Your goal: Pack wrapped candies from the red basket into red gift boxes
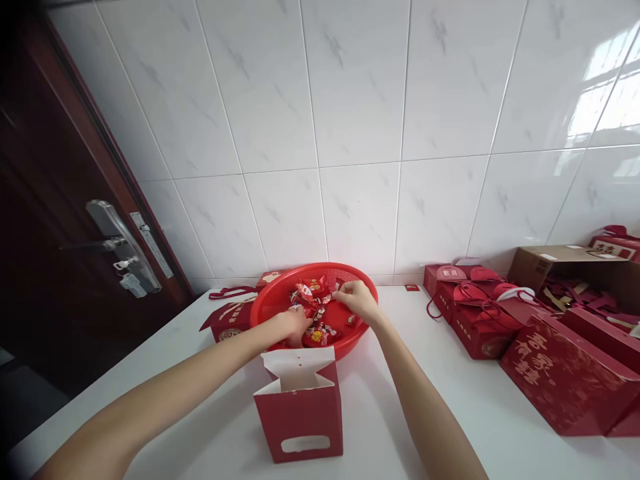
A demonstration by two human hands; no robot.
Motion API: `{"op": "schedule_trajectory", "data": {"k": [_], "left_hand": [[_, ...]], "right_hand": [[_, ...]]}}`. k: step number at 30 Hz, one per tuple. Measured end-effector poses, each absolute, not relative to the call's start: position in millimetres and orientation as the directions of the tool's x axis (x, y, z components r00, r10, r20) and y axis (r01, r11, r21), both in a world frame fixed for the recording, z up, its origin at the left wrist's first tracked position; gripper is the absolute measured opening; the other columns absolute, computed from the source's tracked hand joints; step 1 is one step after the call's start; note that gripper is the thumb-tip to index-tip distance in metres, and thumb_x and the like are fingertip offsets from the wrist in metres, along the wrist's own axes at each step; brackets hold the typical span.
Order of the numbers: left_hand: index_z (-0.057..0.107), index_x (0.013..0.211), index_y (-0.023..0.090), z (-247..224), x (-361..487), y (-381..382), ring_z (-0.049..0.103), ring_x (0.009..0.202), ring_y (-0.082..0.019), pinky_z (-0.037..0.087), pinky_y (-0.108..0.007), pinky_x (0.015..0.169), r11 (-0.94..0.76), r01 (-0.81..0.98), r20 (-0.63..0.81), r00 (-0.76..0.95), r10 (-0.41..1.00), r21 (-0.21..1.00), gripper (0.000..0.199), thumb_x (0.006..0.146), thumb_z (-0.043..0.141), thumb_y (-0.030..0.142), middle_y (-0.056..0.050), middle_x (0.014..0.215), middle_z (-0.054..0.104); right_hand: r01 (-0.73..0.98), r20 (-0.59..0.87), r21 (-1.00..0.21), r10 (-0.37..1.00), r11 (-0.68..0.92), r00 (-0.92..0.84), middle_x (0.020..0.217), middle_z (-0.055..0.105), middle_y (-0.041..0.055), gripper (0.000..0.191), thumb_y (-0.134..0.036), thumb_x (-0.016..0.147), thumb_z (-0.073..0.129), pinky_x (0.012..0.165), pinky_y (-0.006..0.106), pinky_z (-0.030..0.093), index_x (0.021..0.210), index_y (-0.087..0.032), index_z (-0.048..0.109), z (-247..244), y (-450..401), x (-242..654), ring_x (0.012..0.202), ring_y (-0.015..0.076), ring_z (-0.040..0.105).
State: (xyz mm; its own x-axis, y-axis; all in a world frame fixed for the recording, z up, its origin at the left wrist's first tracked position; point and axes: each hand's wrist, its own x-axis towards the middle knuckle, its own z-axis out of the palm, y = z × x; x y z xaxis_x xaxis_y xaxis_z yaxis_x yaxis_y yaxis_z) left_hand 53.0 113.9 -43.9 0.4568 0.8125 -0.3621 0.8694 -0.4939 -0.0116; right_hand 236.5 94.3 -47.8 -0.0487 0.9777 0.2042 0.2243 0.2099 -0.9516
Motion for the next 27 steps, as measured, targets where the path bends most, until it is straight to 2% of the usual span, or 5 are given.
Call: {"op": "schedule_trajectory", "data": {"k": [6,10,16,22,27], "left_hand": [[0.075,0.075,0.017,-36.4,69.8,134.6,0.071,0.088,-0.036,0.055,-0.043,0.086,-0.531,0.846,-0.465,0.449,0.763,-0.053,0.040,0.050,0.091,0.043,-0.014,0.087,0.076],[0.076,0.092,0.019,-35.7,71.0,146.0,0.071,0.092,-0.031,0.055,-0.035,0.084,-0.530,0.848,-0.377,0.492,0.785,0.004,0.041,0.059,0.087,0.042,-0.011,0.106,0.076],[0.073,0.073,0.018,-43.4,61.7,157.1,0.071,0.087,-0.033,0.051,-0.036,0.078,-0.476,0.875,-0.169,0.484,0.858,0.092,0.015,0.076,0.070,0.033,-0.012,0.083,0.073],[0.062,0.058,0.020,-43.9,56.5,162.2,0.061,0.062,-0.022,0.039,-0.030,0.059,-0.478,0.827,0.006,0.499,0.867,0.296,0.023,0.075,0.067,0.035,-0.002,0.055,0.056],[0.062,0.062,0.017,-41.0,54.1,165.2,0.055,0.064,-0.017,0.036,-0.027,0.057,-0.545,0.653,0.127,0.574,0.809,0.526,0.027,0.075,0.066,0.041,0.001,0.061,0.057]], "right_hand": [[0.295,0.183,-0.935,0.980,0.196,-0.073,0.051,0.050,-0.0027,0.030,-0.041,0.069,0.066,0.049,0.025,0.033,0.054,-0.020,0.050,-56.1,99.9,239.9,0.050,0.0112,0.044],[0.299,0.190,-0.932,0.979,0.203,-0.074,0.054,0.052,-0.0020,0.031,-0.043,0.069,0.066,0.049,0.025,0.033,0.055,-0.020,0.051,-55.7,99.8,240.7,0.052,0.0115,0.044],[0.299,0.182,-0.935,0.982,0.191,-0.060,0.053,0.048,-0.0030,0.029,-0.043,0.070,0.064,0.048,0.025,0.030,0.056,-0.021,0.051,-54.1,96.1,240.7,0.051,0.0106,0.039],[0.284,0.178,-0.944,0.984,0.167,0.013,0.059,0.054,-0.0019,0.018,-0.037,0.072,0.061,0.049,0.026,0.036,0.066,-0.021,0.056,-55.8,97.3,240.5,0.054,0.0129,0.046],[0.285,0.179,-0.948,0.978,0.142,0.106,0.099,0.067,0.0059,0.027,-0.027,0.069,0.063,0.064,0.030,0.049,0.095,-0.020,0.061,-56.6,96.7,241.4,0.076,0.0173,0.061]]}}
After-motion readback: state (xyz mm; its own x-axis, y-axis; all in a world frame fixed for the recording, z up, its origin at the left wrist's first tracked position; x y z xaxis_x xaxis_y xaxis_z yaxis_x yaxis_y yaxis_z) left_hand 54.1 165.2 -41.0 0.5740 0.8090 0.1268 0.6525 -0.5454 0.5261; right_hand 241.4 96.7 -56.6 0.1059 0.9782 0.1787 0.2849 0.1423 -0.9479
